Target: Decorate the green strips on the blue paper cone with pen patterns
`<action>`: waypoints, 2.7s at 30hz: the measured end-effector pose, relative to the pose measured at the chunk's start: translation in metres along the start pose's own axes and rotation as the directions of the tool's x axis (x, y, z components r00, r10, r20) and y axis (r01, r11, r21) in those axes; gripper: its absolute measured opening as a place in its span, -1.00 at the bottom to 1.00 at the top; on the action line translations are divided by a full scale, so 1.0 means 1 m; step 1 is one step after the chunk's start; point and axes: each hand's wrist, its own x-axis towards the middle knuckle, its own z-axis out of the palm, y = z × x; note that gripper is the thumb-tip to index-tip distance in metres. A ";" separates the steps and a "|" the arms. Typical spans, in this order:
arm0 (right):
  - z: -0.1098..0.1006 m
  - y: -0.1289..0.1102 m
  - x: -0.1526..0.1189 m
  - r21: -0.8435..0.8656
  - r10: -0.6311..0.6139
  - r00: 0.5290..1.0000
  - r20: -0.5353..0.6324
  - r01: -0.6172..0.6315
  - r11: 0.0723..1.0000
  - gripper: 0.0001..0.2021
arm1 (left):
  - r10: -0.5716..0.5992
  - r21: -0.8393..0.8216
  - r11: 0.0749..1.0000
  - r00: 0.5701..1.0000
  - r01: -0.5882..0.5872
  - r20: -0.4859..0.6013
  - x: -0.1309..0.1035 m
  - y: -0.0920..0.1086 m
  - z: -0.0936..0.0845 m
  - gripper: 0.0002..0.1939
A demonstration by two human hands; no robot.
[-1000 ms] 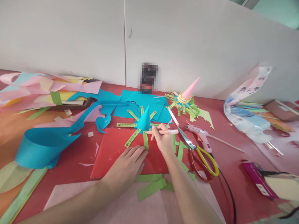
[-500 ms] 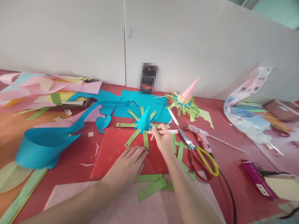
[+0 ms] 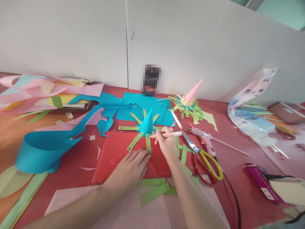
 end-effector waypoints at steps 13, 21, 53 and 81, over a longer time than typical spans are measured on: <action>0.003 -0.008 -0.007 0.097 0.055 0.998 0.026 -0.058 0.994 -0.73 | 0.000 -0.013 1.000 1.000 -0.001 -0.009 -0.001 0.000 0.001 -0.68; 0.001 -0.006 -0.008 0.051 0.056 0.997 -0.057 -0.053 0.997 -0.72 | -0.009 -0.031 0.999 1.000 0.010 0.017 -0.002 -0.001 0.002 -0.68; 0.000 -0.012 -0.009 0.008 0.064 0.995 -0.075 -0.063 0.998 -0.73 | 0.003 -0.023 1.000 1.000 -0.003 -0.004 -0.002 0.000 0.000 -0.68; 0.002 -0.009 -0.009 0.019 0.099 0.994 -0.051 -0.098 0.995 -0.75 | -0.010 -0.043 0.999 1.000 0.010 0.011 -0.002 -0.001 0.001 -0.68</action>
